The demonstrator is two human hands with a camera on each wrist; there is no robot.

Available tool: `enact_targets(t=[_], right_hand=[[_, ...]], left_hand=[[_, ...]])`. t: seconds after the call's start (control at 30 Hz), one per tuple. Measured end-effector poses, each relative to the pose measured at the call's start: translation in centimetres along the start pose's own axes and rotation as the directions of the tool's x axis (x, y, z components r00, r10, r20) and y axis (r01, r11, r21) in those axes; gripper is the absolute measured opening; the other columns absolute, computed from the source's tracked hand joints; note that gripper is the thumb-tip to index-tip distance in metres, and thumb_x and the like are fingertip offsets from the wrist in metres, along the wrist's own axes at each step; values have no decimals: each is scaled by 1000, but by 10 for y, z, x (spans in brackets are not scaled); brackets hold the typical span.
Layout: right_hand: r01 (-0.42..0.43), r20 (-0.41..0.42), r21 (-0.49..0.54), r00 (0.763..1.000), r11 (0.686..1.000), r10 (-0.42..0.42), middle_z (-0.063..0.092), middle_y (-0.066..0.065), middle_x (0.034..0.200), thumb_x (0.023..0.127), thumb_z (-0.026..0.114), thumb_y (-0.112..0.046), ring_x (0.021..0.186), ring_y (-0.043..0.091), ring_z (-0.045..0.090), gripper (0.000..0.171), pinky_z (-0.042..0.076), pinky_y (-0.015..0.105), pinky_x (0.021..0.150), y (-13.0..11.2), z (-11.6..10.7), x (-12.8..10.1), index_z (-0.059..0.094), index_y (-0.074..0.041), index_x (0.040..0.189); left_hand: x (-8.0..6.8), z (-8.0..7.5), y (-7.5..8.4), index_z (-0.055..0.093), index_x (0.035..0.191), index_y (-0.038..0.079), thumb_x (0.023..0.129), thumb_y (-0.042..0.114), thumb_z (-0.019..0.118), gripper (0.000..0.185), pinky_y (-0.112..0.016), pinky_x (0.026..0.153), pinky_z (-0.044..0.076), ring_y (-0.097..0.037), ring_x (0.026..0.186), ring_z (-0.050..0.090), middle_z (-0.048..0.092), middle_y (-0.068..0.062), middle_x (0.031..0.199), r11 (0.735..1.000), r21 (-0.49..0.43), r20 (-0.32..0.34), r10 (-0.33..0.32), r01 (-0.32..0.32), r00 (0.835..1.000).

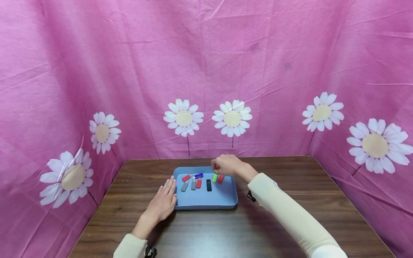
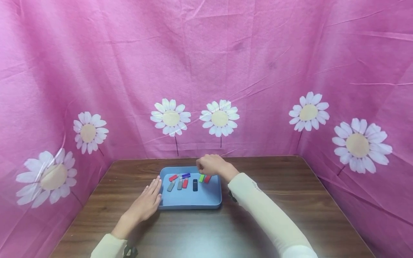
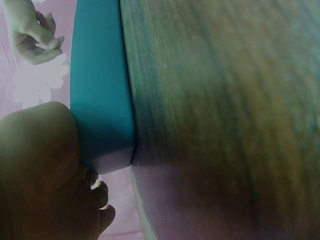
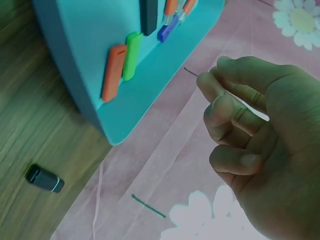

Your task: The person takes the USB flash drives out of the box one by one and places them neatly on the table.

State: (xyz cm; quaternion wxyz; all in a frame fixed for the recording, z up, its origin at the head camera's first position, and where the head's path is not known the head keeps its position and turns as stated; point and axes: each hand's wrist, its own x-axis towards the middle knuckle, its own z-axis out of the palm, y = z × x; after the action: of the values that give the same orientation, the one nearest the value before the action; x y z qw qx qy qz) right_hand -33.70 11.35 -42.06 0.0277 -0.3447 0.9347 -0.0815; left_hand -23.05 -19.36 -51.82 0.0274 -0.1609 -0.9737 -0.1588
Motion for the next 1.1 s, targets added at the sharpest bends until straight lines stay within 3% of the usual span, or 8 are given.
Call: enact_targets(t=[0.27,0.5,0.63,0.93,1.1], right_hand=[[-32,67,20,997,999,31,69,-8,85,99,75,-20,79,10,59,4,54,32,75,-15,6,17,78,-18,98],[-57,104,26,993,998,54,65,-8,81,99,75,-19,75,11,57,6,52,31,74,-22,18,26,74,-20,93],[-92,138,28,987,995,87,66,-7,86,99,76,-22,78,12,57,4,53,33,78,-25,25,30,76,-17,99],[-135,232,-39,963,990,140,75,-2,118,94,82,-35,97,14,64,35,58,40,95,-30,37,34,75,-16,124],[-138,249,-47,958,989,146,71,0,122,90,86,-41,102,14,63,49,57,40,97,-32,41,31,73,-17,130]], left_hand=[[-2,-1,2,36,160,-11,111,18,44,57,-62,128,31,-45,160,31,29,-26,173,1000,-7,-25,15,-15,1000],[-2,0,1,35,161,-11,111,19,44,59,-63,128,30,-45,160,30,28,-26,173,1000,-19,-17,8,-8,1000],[-2,0,0,33,162,-9,112,19,43,59,-62,129,29,-43,162,28,26,-24,174,1000,-4,-4,-2,2,1000],[-2,0,-1,32,163,-8,112,20,44,59,-61,130,28,-42,162,26,25,-23,175,1000,-4,10,-15,15,1000],[-1,0,0,32,163,-8,113,21,43,59,-60,131,27,-42,163,26,24,-23,176,1000,-8,12,-16,16,1000]])
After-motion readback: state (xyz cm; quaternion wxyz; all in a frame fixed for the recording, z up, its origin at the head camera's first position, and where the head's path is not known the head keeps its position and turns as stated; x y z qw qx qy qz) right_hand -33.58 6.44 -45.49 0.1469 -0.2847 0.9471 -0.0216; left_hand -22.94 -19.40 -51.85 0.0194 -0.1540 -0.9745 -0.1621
